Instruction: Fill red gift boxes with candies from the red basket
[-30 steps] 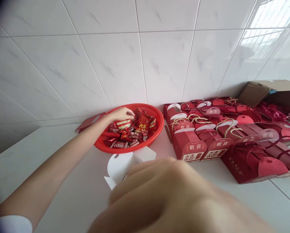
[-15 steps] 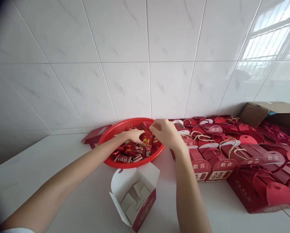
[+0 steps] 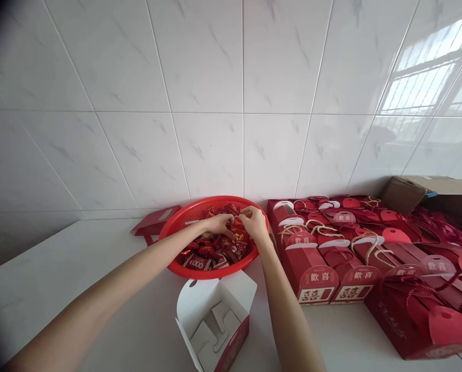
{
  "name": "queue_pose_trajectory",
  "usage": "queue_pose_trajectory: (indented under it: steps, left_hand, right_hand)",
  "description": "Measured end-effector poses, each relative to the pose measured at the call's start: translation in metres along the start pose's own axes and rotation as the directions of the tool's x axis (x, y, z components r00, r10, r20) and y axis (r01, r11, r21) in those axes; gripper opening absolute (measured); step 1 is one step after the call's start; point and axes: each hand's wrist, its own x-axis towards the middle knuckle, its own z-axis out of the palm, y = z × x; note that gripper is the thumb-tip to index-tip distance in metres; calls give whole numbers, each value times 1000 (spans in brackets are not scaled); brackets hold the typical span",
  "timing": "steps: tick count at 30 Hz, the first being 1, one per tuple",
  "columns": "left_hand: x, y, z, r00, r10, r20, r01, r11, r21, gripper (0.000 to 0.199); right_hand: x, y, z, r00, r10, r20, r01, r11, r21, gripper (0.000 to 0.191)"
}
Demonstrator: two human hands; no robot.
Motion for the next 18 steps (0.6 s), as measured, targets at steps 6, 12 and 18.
queue_pose_trajectory:
  steps: [6, 12, 18]
  left_hand:
    - [-2, 4, -17, 996, 74, -41, -83, 951, -298, 29]
    - [-11, 3, -29, 981, 84, -174, -146, 914, -380, 27]
    - [-4, -6, -25, 990, 26, -136, -68, 945, -320, 38]
  right_hand:
    - [3, 2, 0, 998, 21, -64, -19, 999, 35, 30]
    - [6, 9, 8, 1000, 15, -7, -13, 973, 232, 56]
    - [5, 12, 6, 997, 31, 74, -55, 938, 343, 55]
